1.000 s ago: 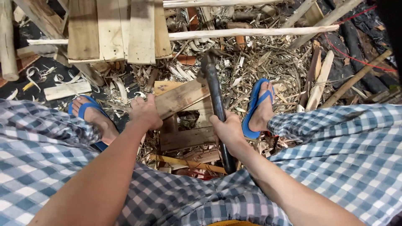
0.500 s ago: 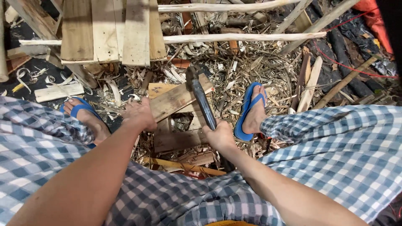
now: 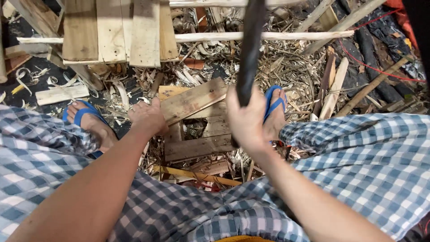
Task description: Disassembling wooden slats from a wooden structure using a hammer as a pry bar.
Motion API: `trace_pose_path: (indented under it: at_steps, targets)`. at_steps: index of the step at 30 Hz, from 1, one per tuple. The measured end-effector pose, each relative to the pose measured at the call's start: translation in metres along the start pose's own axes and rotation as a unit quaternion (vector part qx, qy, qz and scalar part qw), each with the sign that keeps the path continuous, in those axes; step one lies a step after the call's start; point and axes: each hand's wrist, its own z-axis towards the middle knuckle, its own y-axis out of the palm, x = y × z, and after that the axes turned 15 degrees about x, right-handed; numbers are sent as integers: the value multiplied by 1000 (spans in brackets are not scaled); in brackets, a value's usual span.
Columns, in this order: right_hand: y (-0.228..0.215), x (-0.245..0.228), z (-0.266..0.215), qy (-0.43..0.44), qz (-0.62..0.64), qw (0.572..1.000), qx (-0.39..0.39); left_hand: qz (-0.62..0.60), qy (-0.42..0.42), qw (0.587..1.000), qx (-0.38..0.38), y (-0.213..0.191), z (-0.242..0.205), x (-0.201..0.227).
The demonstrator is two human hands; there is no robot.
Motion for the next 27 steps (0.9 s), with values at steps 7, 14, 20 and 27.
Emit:
trace_pose_path:
  at_steps: [7, 14, 20, 27]
  targets:
    - [-12, 52, -44, 253, -300, 871, -297, -2, -23, 999, -37, 5, -6, -7]
    - [-20, 10, 8, 229, -166, 952, -116, -10, -17, 999, -42, 12, 12, -2]
    - [-7, -5, 16, 14, -44, 999, -26, -2, -31, 999, -32, -4, -2, 1]
    - [-23, 70, -44, 249, -267, 880, -304, 27, -21, 998, -55, 11, 0, -8]
